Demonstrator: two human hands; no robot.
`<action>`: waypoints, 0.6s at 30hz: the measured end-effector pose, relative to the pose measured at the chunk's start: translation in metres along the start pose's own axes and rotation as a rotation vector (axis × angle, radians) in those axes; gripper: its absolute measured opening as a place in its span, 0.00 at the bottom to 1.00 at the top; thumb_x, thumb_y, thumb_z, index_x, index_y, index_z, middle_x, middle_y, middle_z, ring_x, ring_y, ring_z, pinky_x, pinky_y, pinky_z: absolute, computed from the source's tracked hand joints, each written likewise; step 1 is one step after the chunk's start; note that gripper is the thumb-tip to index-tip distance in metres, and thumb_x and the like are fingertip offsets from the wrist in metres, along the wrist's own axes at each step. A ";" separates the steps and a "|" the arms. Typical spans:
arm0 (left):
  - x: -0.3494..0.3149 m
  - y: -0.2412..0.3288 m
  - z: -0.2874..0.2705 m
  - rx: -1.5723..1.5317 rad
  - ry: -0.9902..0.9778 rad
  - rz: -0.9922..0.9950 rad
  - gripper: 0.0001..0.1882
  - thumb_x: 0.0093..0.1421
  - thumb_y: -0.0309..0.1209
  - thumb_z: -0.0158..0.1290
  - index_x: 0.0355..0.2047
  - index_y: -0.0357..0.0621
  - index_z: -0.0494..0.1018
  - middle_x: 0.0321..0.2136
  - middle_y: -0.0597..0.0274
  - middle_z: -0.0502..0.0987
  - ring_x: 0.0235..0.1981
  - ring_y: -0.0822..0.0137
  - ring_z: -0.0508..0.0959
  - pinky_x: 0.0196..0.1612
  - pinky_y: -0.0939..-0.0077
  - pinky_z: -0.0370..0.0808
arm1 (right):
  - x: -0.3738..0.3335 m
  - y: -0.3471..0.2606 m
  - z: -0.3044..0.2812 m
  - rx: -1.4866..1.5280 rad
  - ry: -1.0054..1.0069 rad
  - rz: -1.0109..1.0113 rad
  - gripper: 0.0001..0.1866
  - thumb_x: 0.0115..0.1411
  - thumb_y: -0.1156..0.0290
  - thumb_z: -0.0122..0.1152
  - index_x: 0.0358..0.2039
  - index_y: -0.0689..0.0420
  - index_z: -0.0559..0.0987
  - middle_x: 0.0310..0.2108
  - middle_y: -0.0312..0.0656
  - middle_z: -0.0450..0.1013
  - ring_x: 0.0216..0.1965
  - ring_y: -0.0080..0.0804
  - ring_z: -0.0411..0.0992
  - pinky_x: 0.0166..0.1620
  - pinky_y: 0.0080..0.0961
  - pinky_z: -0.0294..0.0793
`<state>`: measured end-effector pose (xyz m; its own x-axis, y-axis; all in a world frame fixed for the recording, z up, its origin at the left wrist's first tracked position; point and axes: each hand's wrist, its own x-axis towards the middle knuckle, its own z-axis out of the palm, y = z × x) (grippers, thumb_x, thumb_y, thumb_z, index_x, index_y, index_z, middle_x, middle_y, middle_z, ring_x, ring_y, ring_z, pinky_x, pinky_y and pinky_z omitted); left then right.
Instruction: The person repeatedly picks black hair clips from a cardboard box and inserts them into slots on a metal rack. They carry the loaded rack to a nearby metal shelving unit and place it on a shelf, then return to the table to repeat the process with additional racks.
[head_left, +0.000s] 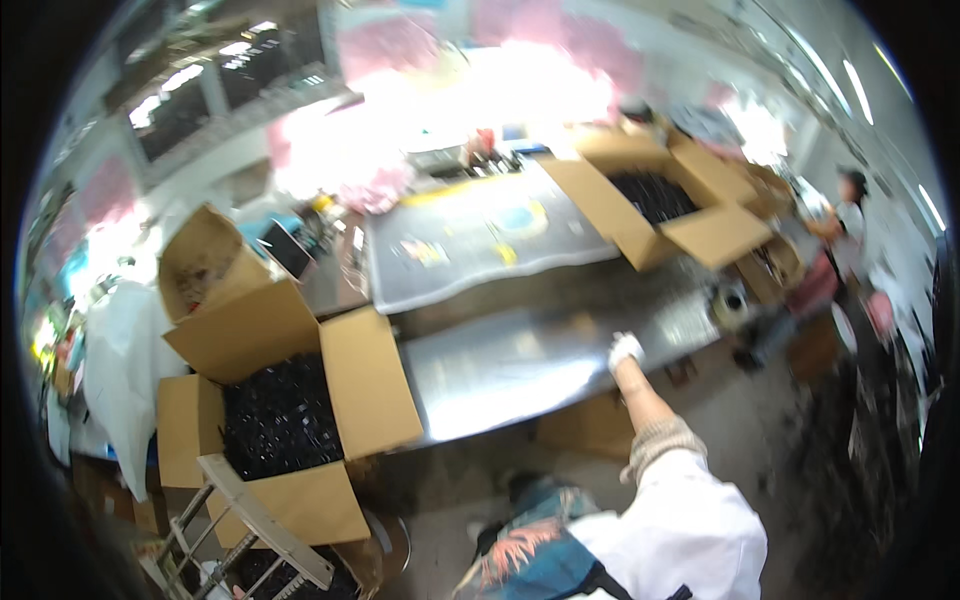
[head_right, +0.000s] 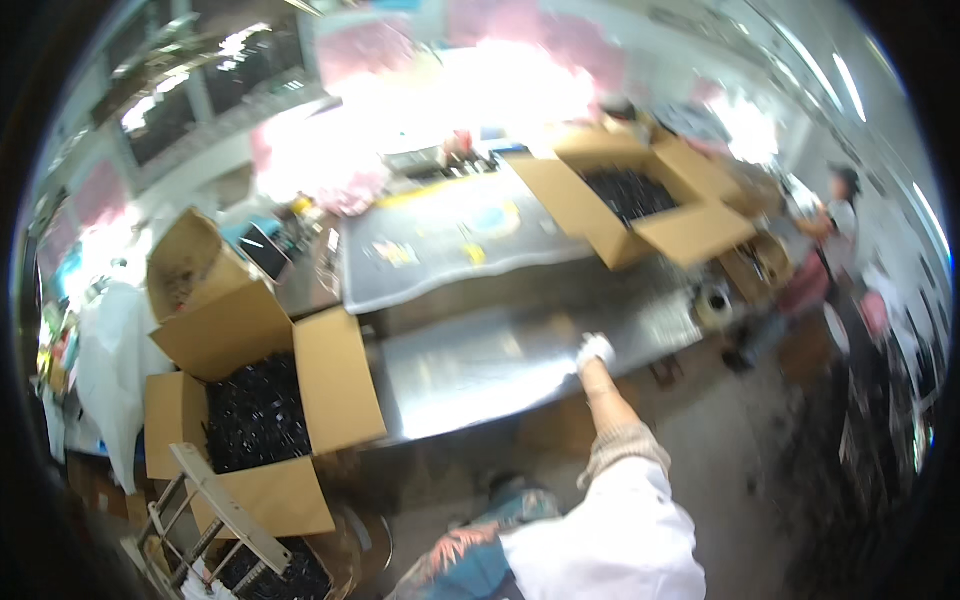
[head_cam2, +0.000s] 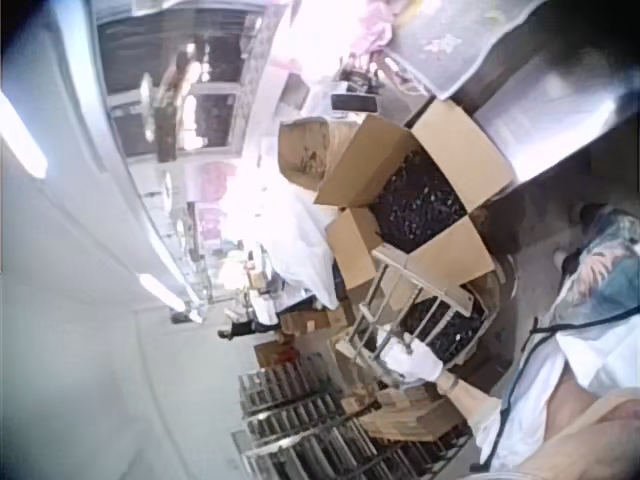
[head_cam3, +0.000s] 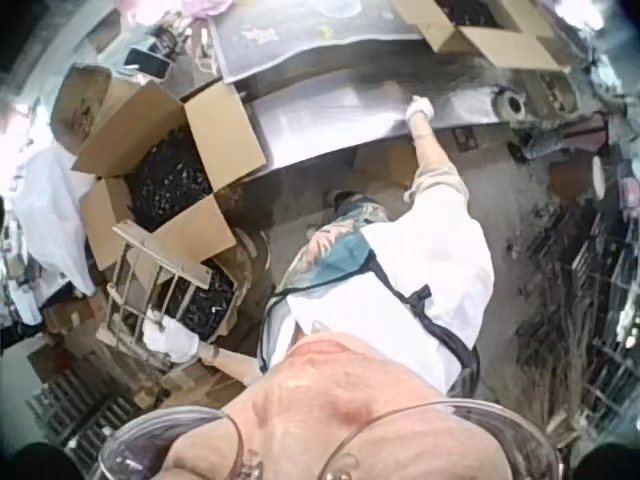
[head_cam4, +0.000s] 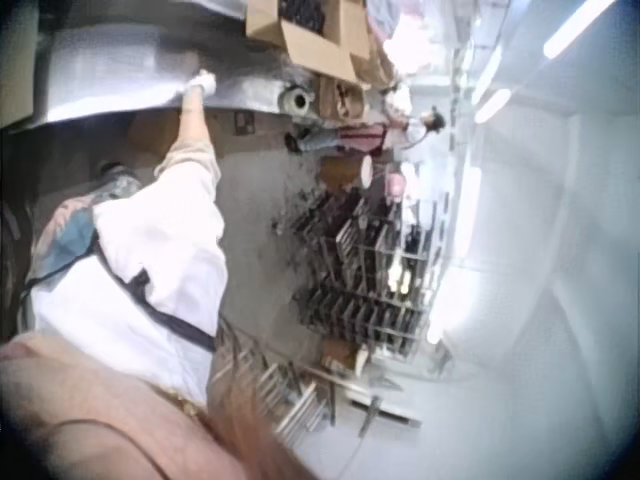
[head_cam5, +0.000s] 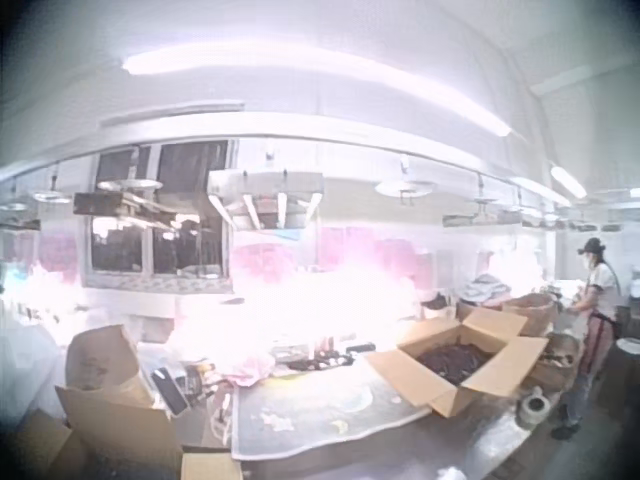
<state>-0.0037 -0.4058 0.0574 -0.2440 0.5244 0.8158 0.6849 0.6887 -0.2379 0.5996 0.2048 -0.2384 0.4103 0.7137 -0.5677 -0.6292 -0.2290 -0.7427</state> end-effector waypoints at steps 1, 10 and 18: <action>0.000 0.012 -0.005 -0.019 0.046 -0.002 0.15 0.63 0.37 0.61 0.25 0.43 0.72 0.27 0.56 0.74 0.31 0.54 0.74 0.40 0.60 0.74 | 0.032 -0.012 -0.003 0.024 0.068 -0.027 0.10 0.64 0.62 0.54 0.27 0.51 0.73 0.28 0.38 0.71 0.25 0.29 0.65 0.33 0.33 0.65; 0.049 0.141 -0.025 -0.337 -0.231 -0.329 0.17 0.56 0.26 0.64 0.40 0.34 0.67 0.35 0.56 0.66 0.37 0.54 0.68 0.48 0.64 0.67 | 0.130 -0.135 0.018 -0.580 0.266 -0.221 0.37 0.64 0.54 0.53 0.65 0.69 0.62 0.67 0.56 0.61 0.66 0.50 0.61 0.66 0.40 0.61; 0.026 0.256 -0.104 -0.105 -0.210 -0.549 0.14 0.49 0.29 0.62 0.18 0.46 0.65 0.20 0.56 0.66 0.28 0.51 0.69 0.34 0.57 0.63 | -0.065 0.092 0.014 -0.898 -1.157 0.106 0.18 0.66 0.64 0.58 0.51 0.61 0.75 0.35 0.45 0.77 0.33 0.31 0.76 0.35 0.27 0.78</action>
<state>0.2367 -0.2677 0.0723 -0.7050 0.2012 0.6801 0.4819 0.8395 0.2512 0.5059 0.1471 -0.2647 -0.6288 0.6899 -0.3588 0.1684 -0.3296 -0.9290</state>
